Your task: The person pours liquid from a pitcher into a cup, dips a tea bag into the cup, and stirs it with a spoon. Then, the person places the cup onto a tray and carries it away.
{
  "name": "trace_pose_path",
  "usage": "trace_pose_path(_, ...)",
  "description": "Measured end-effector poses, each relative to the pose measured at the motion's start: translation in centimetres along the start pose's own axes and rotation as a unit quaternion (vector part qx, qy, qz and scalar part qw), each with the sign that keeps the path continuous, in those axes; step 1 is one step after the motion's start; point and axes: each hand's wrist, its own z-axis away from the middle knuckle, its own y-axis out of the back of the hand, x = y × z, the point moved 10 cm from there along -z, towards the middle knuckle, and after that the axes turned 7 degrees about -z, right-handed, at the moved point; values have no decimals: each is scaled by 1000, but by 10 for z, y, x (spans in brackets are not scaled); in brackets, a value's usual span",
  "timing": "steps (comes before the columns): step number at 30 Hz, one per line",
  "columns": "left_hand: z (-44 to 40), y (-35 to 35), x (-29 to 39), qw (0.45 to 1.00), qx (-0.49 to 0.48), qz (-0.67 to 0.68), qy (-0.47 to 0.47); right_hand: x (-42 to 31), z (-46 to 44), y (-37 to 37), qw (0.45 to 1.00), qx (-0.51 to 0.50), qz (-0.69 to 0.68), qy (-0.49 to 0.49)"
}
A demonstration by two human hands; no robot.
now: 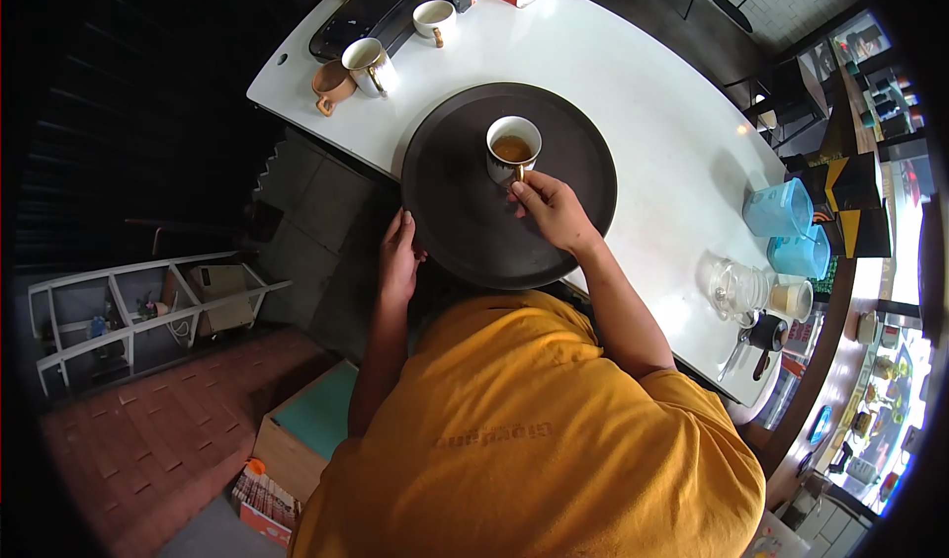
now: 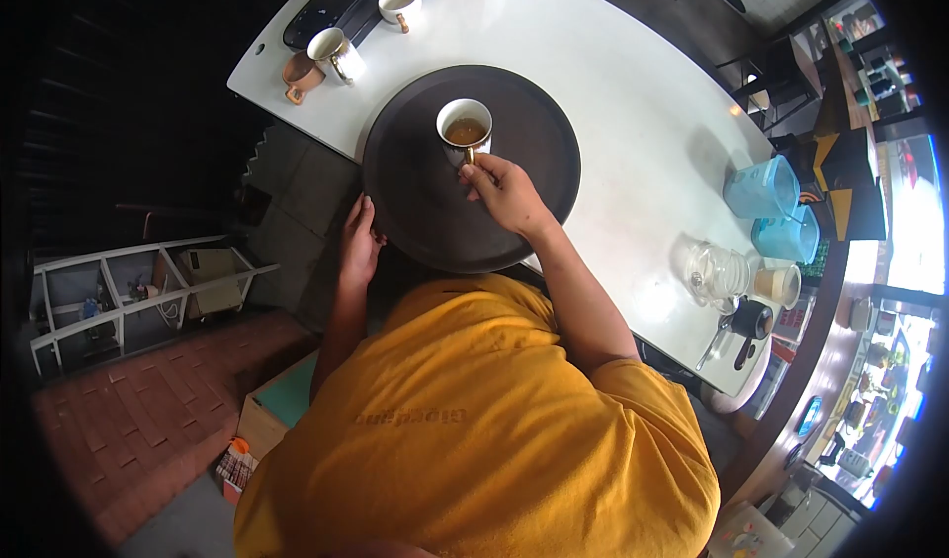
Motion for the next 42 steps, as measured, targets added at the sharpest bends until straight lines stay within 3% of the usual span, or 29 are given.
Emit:
trace_pose_path(10,4,-2,2,999,41,0,10,-8,7,4,999,-5,31,27)
trace_pose_path(13,7,-2,5,997,69,-17,17,-21,11,14,994,12,102,27)
trace_pose_path(15,9,-1,8,994,88,-55,24,-40,15,33,975,42,203,79)
trace_pose_path(19,18,-9,18,990,111,-78,44,-43,7,100,948,199,217,122)
trace_pose_path(20,22,-13,21,989,126,-61,43,-54,5,104,933,203,243,172)
trace_pose_path(21,24,-16,23,988,141,-45,43,-54,4,105,933,201,242,174)
trace_pose_path(23,18,-13,18,988,144,-47,20,-59,-4,79,950,91,252,161)
trace_pose_path(25,15,-13,17,988,147,-50,-1,-52,0,52,963,39,259,69)
trace_pose_path(27,17,-15,22,985,160,-58,-21,-56,9,29,953,68,243,169)
trace_pose_path(30,17,-19,27,984,156,-55,-59,-33,7,13,962,74,225,135)
trace_pose_path(39,7,-26,14,991,113,-37,-59,-29,11,29,966,91,178,167)
trace_pose_path(42,14,-31,17,986,149,-69,-37,-25,9,38,971,102,165,137)
